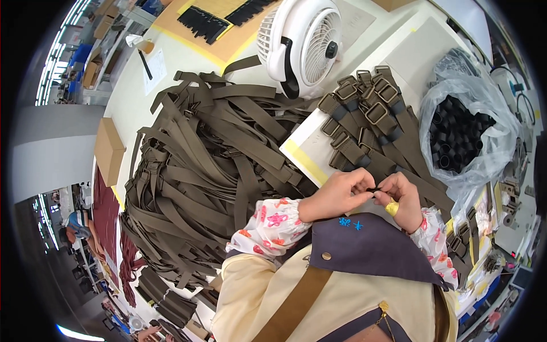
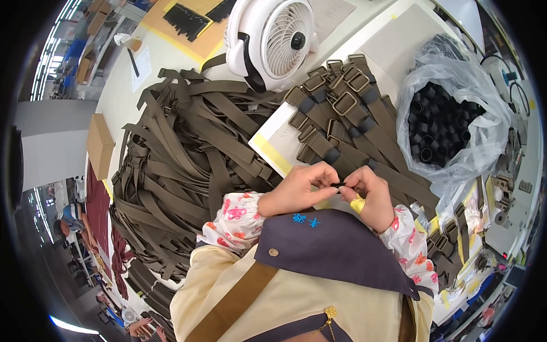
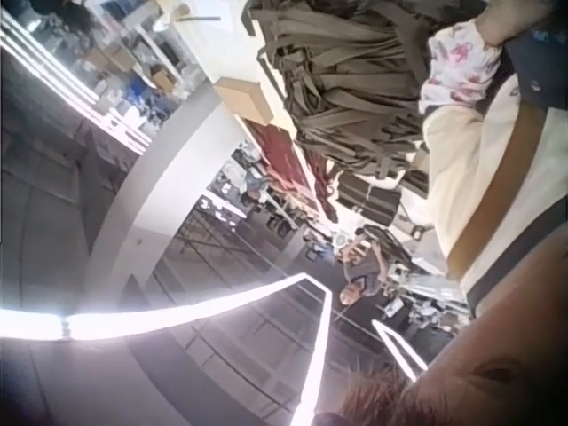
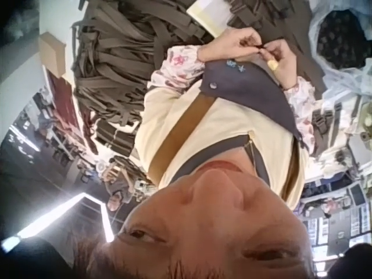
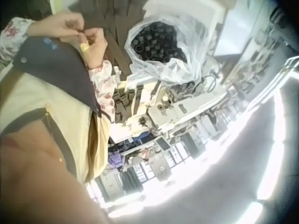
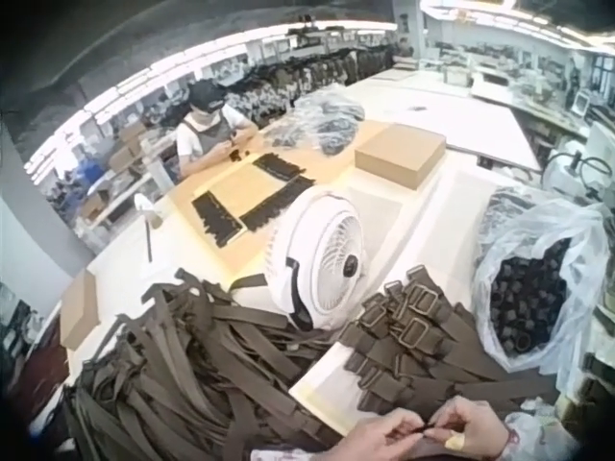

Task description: Assembling fabric straps by threading plastic buckles and loops onto them.

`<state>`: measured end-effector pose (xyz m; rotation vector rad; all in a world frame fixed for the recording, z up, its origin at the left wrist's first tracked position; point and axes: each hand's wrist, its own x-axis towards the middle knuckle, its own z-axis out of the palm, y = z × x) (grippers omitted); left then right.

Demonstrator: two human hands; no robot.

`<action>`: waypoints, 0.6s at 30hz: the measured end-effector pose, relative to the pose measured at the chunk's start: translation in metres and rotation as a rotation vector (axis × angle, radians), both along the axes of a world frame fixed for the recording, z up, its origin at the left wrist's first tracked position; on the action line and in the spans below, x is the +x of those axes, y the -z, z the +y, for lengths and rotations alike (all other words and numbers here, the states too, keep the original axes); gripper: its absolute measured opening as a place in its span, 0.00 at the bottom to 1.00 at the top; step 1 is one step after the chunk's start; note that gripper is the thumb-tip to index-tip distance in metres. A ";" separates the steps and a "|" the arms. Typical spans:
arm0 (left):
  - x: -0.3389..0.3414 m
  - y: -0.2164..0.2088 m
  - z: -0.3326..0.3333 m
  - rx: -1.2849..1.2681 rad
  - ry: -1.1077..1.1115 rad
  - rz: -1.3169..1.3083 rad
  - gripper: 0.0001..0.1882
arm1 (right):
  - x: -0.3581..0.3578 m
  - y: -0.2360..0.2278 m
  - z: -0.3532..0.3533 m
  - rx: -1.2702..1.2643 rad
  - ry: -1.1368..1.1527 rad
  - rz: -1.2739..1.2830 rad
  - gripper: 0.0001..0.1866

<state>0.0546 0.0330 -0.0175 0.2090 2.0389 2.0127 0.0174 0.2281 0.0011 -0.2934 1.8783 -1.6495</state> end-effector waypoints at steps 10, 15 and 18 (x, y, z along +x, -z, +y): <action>-0.086 0.064 -0.217 -1.436 -0.443 0.429 0.19 | 0.000 0.024 0.003 0.561 -0.181 0.876 0.17; -0.098 0.061 -0.238 -1.605 -0.264 0.378 0.15 | -0.002 0.014 -0.001 0.750 -0.271 0.866 0.17; -0.085 0.037 -0.254 -1.371 -0.549 0.673 0.06 | -0.003 0.011 0.003 0.650 -0.201 0.785 0.16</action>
